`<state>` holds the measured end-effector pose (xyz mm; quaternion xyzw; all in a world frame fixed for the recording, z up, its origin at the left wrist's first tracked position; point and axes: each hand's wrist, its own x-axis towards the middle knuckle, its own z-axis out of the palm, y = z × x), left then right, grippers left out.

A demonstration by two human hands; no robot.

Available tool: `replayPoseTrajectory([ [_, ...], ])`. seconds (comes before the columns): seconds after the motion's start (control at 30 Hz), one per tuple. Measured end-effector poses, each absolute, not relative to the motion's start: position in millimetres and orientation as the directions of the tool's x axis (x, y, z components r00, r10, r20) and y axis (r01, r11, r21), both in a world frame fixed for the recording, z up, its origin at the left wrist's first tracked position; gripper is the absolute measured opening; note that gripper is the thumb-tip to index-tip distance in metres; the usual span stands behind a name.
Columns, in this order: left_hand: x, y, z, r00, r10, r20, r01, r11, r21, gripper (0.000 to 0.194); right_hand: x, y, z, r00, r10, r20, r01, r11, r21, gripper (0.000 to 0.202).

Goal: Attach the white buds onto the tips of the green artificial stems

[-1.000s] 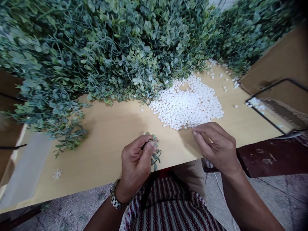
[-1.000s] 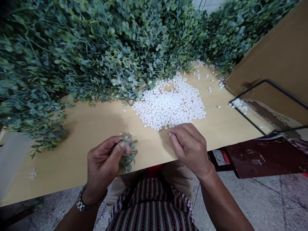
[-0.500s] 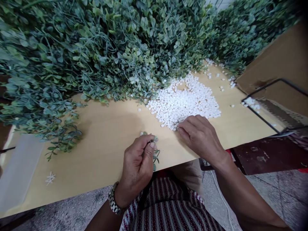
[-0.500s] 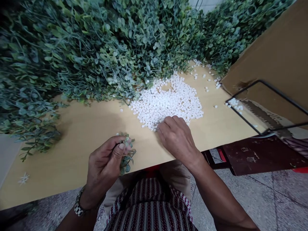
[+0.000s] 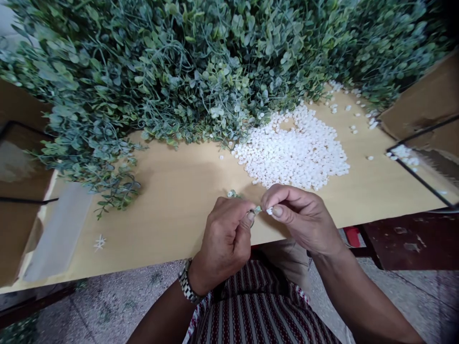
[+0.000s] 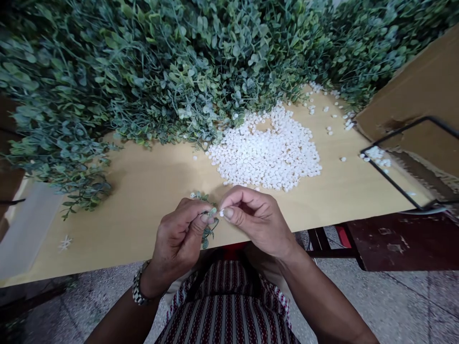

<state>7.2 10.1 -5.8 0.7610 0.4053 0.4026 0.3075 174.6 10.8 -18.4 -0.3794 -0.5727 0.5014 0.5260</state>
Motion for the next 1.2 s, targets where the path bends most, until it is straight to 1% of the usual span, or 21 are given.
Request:
replayPoseTrajectory([
  [0.07,8.4,9.8,-5.2,0.377,0.842,0.386,0.382,-0.521,0.763,0.014,172.9,11.5,-22.3,-0.175,0.964,0.201,-0.169,0.172,-0.971,0.004],
  [0.13,9.1,9.5,-4.6,0.391,0.827,0.404,0.398,-0.547,0.736,0.015,172.8,11.6,-24.3,-0.173,0.966,0.193,-0.203,0.157,-0.966,0.006],
  [0.4,10.9,8.1,-1.1,0.452,0.781,0.432,0.475,-0.620,0.624,0.016,173.1,10.2,-25.5,-0.151,0.973,0.173,-0.249,0.132,-0.959,0.011],
  [0.57,10.6,8.3,-2.1,0.476,0.757,0.449,0.501,-0.652,0.569,0.017,176.6,10.1,-31.3,-0.173,0.970,0.169,-0.219,0.129,-0.967,0.008],
  [0.73,10.9,9.3,-2.2,0.501,0.722,0.477,0.540,-0.691,0.480,0.019,181.1,9.7,-33.6,-0.230,0.954,0.194,-0.186,0.153,-0.971,0.002],
  [0.97,11.7,10.9,-0.7,0.546,0.667,0.506,0.560,-0.740,0.372,0.022,184.5,8.5,-27.7,-0.280,0.934,0.222,-0.119,0.196,-0.973,0.004],
  [1.1,12.8,9.3,-2.6,0.536,0.651,0.538,0.555,-0.751,0.357,0.022,183.2,7.1,-26.7,-0.254,0.941,0.224,-0.108,0.203,-0.973,0.004],
  [1.2,14.5,8.0,-6.0,0.504,0.661,0.557,0.564,-0.740,0.368,0.021,181.8,6.8,-27.1,-0.230,0.951,0.208,-0.112,0.187,-0.976,0.005],
])
